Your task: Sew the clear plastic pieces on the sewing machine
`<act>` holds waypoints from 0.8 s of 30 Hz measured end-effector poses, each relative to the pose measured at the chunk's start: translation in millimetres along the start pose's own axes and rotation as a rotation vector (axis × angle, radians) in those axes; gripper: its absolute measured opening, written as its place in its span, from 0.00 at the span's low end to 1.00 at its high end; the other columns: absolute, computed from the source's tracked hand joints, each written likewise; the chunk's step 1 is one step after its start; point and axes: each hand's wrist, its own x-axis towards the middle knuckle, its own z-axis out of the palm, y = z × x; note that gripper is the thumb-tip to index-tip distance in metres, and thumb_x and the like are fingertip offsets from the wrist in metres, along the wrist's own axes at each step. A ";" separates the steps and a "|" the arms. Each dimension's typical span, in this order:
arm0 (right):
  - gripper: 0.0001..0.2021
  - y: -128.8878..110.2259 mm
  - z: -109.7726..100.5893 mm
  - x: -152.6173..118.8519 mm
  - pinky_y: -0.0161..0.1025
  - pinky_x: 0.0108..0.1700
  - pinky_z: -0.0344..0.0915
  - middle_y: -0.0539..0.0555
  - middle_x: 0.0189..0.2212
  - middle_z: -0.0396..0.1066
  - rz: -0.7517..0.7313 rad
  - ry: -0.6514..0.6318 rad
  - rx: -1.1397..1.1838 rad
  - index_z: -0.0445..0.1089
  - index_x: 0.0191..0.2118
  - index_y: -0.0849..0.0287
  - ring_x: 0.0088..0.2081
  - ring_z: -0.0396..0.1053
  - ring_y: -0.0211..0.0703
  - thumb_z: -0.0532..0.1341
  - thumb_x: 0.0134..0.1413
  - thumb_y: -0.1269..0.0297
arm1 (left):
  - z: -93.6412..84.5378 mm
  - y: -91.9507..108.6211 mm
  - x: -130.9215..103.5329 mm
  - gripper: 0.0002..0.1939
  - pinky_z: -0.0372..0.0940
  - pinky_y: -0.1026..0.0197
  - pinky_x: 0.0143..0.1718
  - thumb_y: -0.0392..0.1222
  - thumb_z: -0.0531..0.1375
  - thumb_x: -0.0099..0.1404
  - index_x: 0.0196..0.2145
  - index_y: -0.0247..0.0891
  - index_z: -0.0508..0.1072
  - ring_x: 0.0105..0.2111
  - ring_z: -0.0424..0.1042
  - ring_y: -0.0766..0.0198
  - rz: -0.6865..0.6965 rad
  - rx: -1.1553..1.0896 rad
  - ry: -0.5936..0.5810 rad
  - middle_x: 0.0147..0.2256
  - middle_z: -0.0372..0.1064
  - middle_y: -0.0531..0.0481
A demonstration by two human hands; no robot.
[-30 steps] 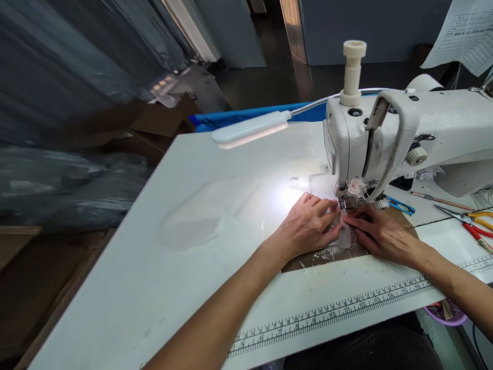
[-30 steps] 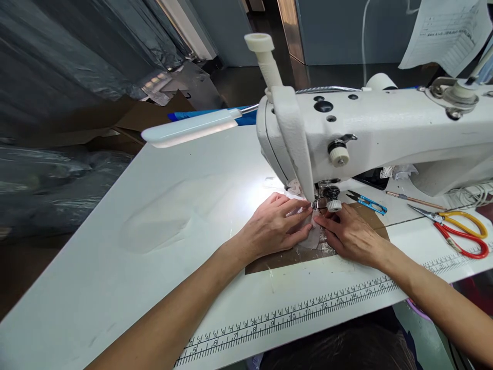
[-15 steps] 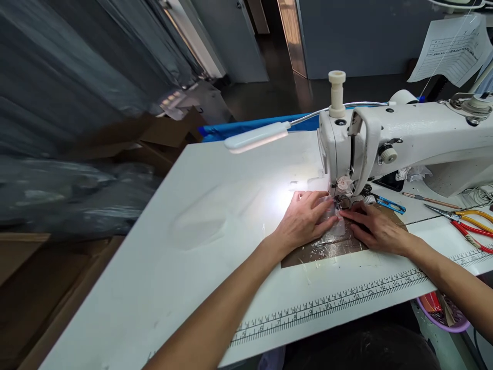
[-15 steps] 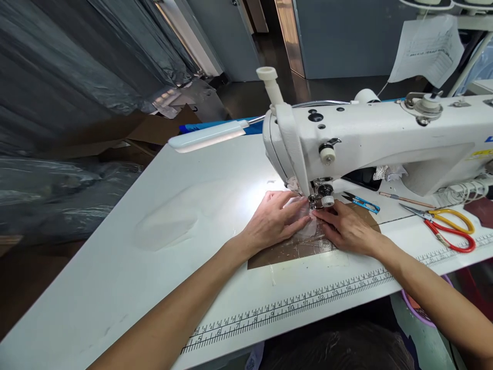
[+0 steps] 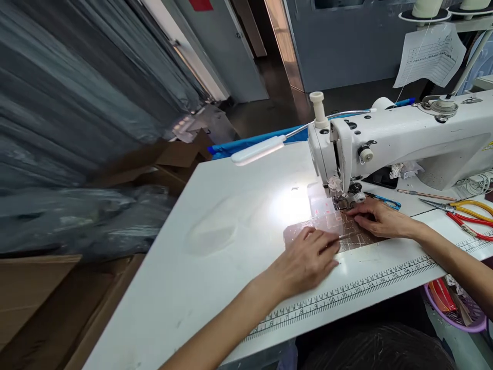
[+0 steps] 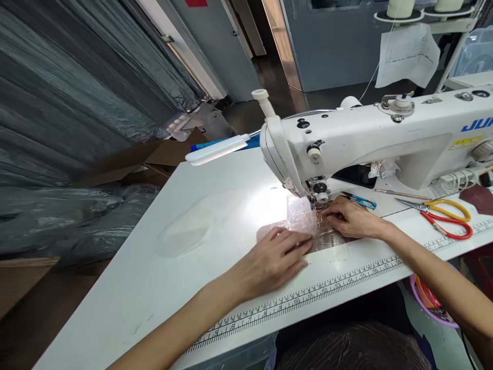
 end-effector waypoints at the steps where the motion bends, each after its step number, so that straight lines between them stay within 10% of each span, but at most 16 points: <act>1: 0.15 -1.4 -3.5 0.2 0.43 0.43 0.69 0.57 0.40 0.74 -0.022 -0.041 -0.026 0.75 0.48 0.59 0.39 0.72 0.44 0.56 0.60 0.68 | -3.6 4.8 -4.4 0.09 0.70 0.47 0.41 0.39 0.54 0.71 0.44 0.33 0.72 0.42 0.74 0.54 0.015 -0.015 0.001 0.44 0.75 0.38; 8: 0.15 -14.4 -12.8 19.9 0.40 0.42 0.67 0.56 0.36 0.77 -0.032 -0.190 -0.138 0.77 0.43 0.60 0.36 0.73 0.45 0.54 0.58 0.74 | -6.5 -26.2 1.9 0.10 0.74 0.53 0.37 0.39 0.56 0.71 0.47 0.32 0.71 0.41 0.75 0.58 -0.036 -0.137 0.135 0.42 0.74 0.39; 13: 0.13 -5.0 2.4 27.6 0.37 0.38 0.66 0.55 0.35 0.77 0.020 -0.026 -0.100 0.77 0.39 0.61 0.33 0.72 0.42 0.55 0.56 0.76 | 12.7 -54.0 13.0 0.10 0.75 0.58 0.37 0.43 0.58 0.70 0.42 0.36 0.76 0.38 0.74 0.63 -0.127 -0.399 0.056 0.39 0.73 0.45; 24: 0.16 8.8 14.2 19.0 0.41 0.43 0.68 0.56 0.42 0.73 -0.033 0.030 -0.102 0.75 0.49 0.57 0.39 0.72 0.44 0.55 0.60 0.71 | 18.5 -40.1 13.9 0.09 0.72 0.58 0.34 0.37 0.57 0.68 0.37 0.39 0.79 0.34 0.73 0.64 -0.268 -0.410 0.194 0.35 0.74 0.47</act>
